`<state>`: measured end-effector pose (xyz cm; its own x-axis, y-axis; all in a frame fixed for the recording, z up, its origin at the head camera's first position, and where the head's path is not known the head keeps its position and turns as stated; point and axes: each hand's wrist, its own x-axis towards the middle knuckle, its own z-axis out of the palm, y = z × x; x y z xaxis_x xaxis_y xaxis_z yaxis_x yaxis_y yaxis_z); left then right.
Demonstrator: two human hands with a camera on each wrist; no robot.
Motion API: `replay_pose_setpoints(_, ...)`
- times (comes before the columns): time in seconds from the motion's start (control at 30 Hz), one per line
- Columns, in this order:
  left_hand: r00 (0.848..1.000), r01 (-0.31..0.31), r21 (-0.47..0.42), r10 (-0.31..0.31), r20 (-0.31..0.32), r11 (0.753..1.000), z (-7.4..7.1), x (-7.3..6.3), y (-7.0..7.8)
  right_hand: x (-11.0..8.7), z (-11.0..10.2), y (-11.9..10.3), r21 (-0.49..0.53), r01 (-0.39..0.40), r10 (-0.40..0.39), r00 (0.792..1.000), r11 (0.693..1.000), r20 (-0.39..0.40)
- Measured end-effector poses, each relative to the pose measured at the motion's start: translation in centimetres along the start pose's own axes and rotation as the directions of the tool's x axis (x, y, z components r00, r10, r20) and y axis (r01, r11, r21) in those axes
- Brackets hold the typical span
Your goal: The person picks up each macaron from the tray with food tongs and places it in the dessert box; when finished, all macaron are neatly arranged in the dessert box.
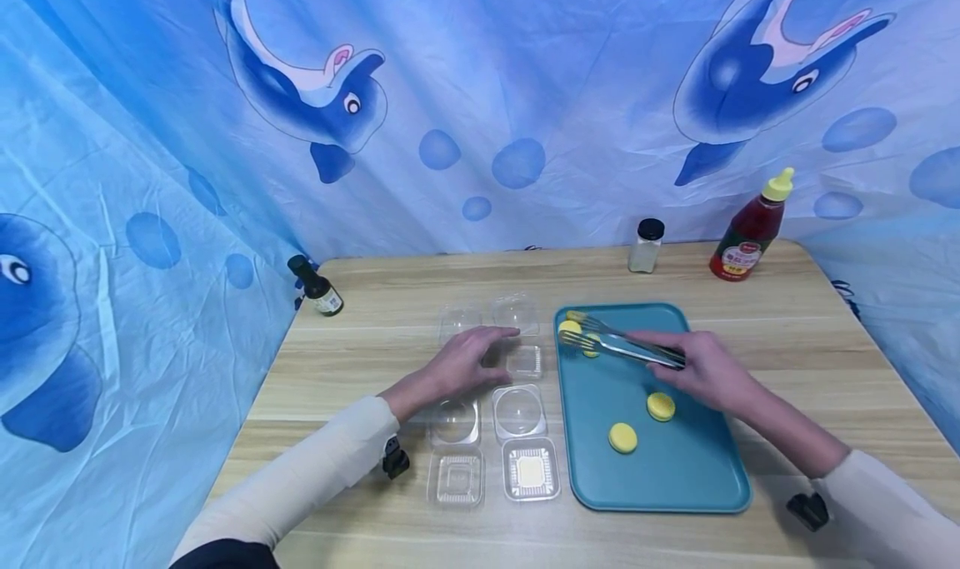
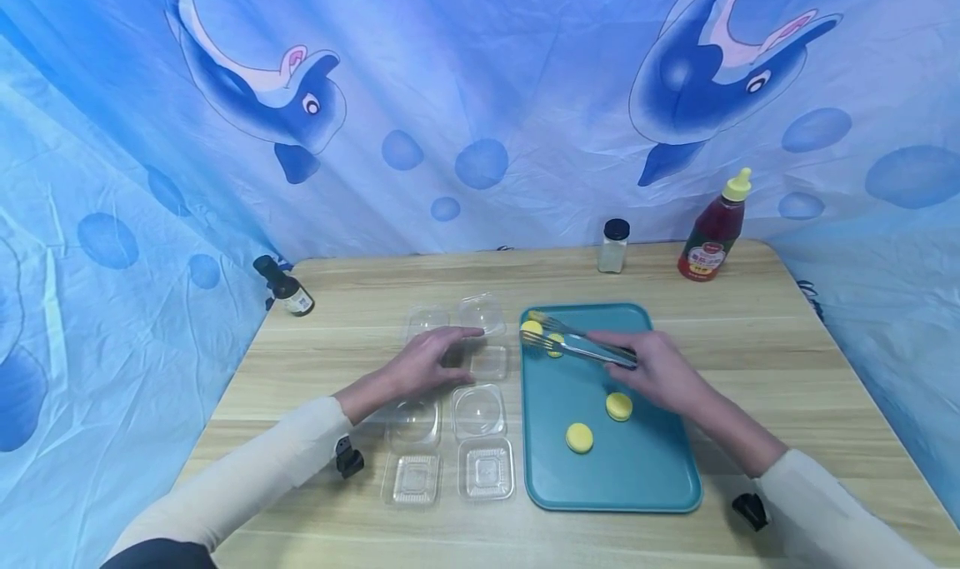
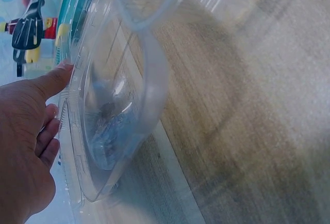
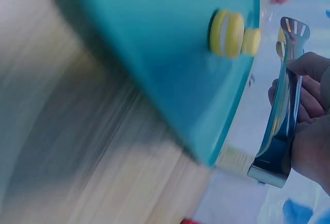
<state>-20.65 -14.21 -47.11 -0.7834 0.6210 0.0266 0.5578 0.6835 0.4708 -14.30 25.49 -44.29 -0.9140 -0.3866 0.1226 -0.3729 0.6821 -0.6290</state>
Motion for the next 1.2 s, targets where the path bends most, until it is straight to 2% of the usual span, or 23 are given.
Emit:
replay_pose_setpoints(0.27, 1.0, 0.013, -0.011, -0.012, 0.013, 1.0, -0.1, -0.1, 0.1, 1.8, 2.5, -1.8, 0.102, 0.073, -0.081, 0.993, 0.992, 0.082)
replay_pose_setpoints(0.63, 1.0, 0.008, 0.008, -0.008, 0.01, 1.0, -0.2, 0.0, 0.3, 3.0, 3.7, -3.5, 0.101, 0.059, -0.07, 0.991, 0.993, 0.116)
replay_pose_setpoints(0.97, 1.0, 0.004, 0.031, -0.004, 0.003, 0.999, -0.1, 0.0, 0.1, 3.8, 3.6, -5.0, 0.023, 0.074, -0.076, 0.988, 0.997, 0.136)
replay_pose_setpoints(1.2, 1.0, 0.008, 0.018, -0.008, 0.007, 1.0, -0.3, 0.0, 0.3, 4.3, 3.5, -6.0, -0.031, 0.083, -0.078, 0.984, 0.996, 0.158)
